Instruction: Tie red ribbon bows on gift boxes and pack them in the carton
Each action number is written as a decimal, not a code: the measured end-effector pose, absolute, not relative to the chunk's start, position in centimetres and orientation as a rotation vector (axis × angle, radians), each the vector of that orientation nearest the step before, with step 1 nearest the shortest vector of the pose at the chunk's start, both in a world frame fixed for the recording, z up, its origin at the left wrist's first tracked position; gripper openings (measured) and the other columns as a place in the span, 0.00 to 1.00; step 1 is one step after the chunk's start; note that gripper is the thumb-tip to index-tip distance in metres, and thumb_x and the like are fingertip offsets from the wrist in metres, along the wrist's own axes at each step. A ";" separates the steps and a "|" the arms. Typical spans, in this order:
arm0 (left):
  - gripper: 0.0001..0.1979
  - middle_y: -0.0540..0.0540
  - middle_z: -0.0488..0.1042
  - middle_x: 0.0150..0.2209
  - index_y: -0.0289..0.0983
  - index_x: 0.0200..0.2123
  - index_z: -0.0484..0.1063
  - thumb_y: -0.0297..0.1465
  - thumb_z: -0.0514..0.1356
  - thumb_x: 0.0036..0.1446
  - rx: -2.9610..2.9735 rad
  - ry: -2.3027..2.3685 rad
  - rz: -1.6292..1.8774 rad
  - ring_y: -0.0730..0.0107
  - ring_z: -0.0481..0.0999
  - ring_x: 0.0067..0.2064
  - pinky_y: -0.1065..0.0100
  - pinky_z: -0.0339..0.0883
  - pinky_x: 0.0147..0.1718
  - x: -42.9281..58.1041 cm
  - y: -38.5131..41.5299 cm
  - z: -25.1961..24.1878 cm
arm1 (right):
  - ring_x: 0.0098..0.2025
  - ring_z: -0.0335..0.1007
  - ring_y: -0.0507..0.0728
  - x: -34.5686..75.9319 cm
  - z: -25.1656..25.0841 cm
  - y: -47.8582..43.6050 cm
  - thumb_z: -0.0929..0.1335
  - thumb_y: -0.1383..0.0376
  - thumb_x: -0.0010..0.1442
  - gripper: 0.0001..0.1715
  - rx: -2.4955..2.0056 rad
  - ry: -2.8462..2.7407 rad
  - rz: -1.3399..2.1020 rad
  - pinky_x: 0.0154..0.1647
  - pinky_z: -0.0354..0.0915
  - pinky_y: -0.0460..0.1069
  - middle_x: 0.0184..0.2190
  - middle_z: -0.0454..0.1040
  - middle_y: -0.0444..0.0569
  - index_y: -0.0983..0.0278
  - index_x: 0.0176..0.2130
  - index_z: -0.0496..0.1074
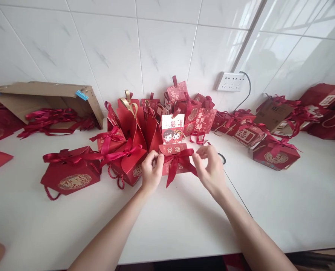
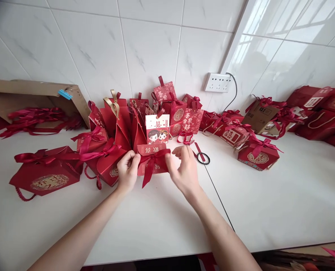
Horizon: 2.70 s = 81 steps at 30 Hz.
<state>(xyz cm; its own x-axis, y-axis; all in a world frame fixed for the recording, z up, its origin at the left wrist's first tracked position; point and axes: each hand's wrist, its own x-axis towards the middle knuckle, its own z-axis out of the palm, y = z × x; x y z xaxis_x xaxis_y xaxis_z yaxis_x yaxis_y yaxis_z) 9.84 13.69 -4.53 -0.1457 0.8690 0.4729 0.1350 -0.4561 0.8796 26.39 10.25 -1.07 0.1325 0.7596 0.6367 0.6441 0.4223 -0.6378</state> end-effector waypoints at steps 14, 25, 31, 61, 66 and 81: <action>0.18 0.56 0.51 0.18 0.38 0.18 0.50 0.38 0.55 0.53 1.460 1.209 1.293 0.77 0.53 0.22 0.72 0.49 0.21 9.1 13.9 -3.0 | 0.47 0.69 0.59 25.1 -3.3 10.7 0.65 0.73 0.61 0.12 -0.838 -2.133 -0.362 0.47 0.68 0.55 0.44 0.73 0.55 0.65 0.46 0.67; 0.16 0.43 0.66 0.55 0.39 0.48 0.67 0.34 0.55 0.56 2.133 1.101 1.391 0.60 0.64 0.58 0.58 0.58 0.57 8.7 14.0 -2.0 | 0.33 0.67 0.54 23.9 -3.4 10.0 0.67 0.73 0.59 0.06 -0.761 -1.981 -0.457 0.37 0.65 0.51 0.29 0.73 0.49 0.67 0.39 0.69; 0.07 0.47 0.73 0.41 0.40 0.36 0.73 0.35 0.58 0.55 1.955 1.019 1.270 0.64 0.73 0.47 0.63 0.68 0.49 8.5 14.0 -1.7 | 0.35 0.67 0.54 23.5 -3.3 9.3 0.66 0.72 0.61 0.03 -0.648 -2.083 -0.395 0.37 0.65 0.50 0.29 0.74 0.47 0.65 0.36 0.69; 0.02 0.47 0.69 0.37 0.40 0.28 0.74 0.31 0.63 0.47 1.951 1.110 1.266 0.63 0.71 0.44 0.63 0.66 0.47 9.1 13.3 -2.2 | 0.21 0.51 0.49 26.1 -1.0 10.7 0.62 0.46 0.56 0.27 -1.422 -1.541 0.685 0.22 0.51 0.46 0.17 0.56 0.40 0.62 0.19 0.54; 0.03 0.47 0.69 0.37 0.40 0.29 0.74 0.32 0.62 0.50 2.089 0.972 1.346 0.66 0.72 0.41 0.63 0.67 0.46 8.8 13.1 -2.2 | 0.22 0.50 0.48 26.3 -1.2 11.0 0.64 0.49 0.55 0.25 -1.223 -1.402 1.019 0.23 0.51 0.46 0.18 0.55 0.39 0.62 0.20 0.56; 0.25 0.38 0.63 0.53 0.40 0.50 0.60 0.35 0.65 0.50 2.407 1.178 1.655 0.54 0.66 0.56 0.53 0.65 0.53 8.2 14.8 -4.5 | 0.24 0.59 0.50 26.4 -3.0 12.4 0.67 0.47 0.54 0.25 -1.041 -1.366 0.995 0.29 0.60 0.48 0.20 0.63 0.41 0.63 0.21 0.60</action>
